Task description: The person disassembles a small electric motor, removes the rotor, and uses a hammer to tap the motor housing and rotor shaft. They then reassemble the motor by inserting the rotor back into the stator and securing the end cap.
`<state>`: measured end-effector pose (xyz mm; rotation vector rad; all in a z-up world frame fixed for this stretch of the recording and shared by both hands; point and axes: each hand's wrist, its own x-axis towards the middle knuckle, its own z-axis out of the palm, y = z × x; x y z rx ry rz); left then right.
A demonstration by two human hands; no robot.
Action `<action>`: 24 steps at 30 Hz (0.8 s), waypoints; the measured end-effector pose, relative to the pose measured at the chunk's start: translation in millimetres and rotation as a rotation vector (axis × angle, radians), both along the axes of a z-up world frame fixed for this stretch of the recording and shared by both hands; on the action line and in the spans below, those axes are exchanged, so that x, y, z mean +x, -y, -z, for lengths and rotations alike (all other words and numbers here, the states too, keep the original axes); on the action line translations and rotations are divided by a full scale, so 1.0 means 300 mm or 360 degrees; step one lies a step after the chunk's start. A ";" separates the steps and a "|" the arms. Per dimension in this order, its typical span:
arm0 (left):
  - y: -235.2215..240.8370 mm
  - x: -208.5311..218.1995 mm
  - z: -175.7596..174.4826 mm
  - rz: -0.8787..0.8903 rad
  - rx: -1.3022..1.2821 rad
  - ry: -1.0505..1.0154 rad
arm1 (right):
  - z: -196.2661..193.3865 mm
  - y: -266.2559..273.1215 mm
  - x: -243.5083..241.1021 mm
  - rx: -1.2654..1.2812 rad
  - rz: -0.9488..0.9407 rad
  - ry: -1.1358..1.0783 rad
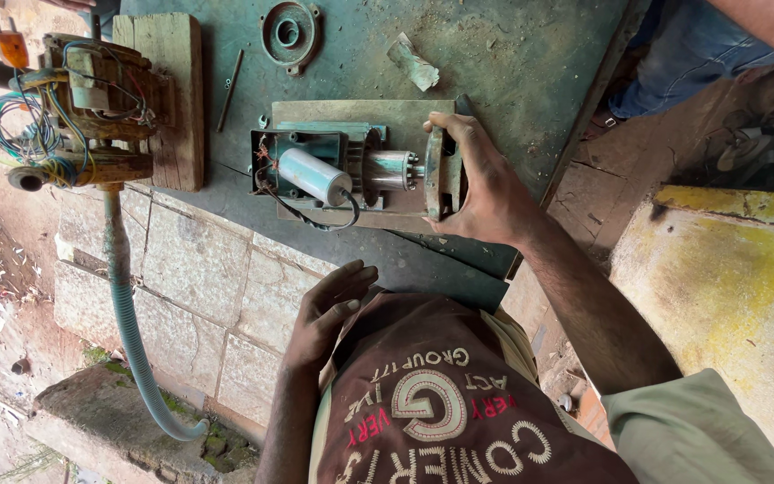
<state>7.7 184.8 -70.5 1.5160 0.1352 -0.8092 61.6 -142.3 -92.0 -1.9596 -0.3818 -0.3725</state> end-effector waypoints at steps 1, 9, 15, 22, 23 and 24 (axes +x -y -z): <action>-0.004 -0.001 0.001 -0.0006 -0.0009 0.0001 | -0.005 -0.005 0.001 0.0008 -0.0005 -0.0012; -0.017 -0.004 0.005 -0.0017 -0.0035 0.0004 | -0.004 -0.038 0.016 -0.0018 0.0047 0.0058; -0.016 -0.003 0.008 0.0007 -0.0007 0.0022 | 0.002 -0.048 0.011 -0.0005 0.0046 0.0044; -0.025 -0.007 0.004 -0.0006 -0.0047 0.0062 | -0.002 -0.039 0.000 0.0009 0.0029 0.0009; -0.026 -0.007 0.004 -0.0021 -0.0057 0.0043 | -0.001 -0.041 0.003 -0.0008 0.0033 0.0028; -0.027 -0.004 0.004 -0.0039 -0.0067 0.0030 | -0.003 -0.043 0.012 -0.0017 0.0038 0.0030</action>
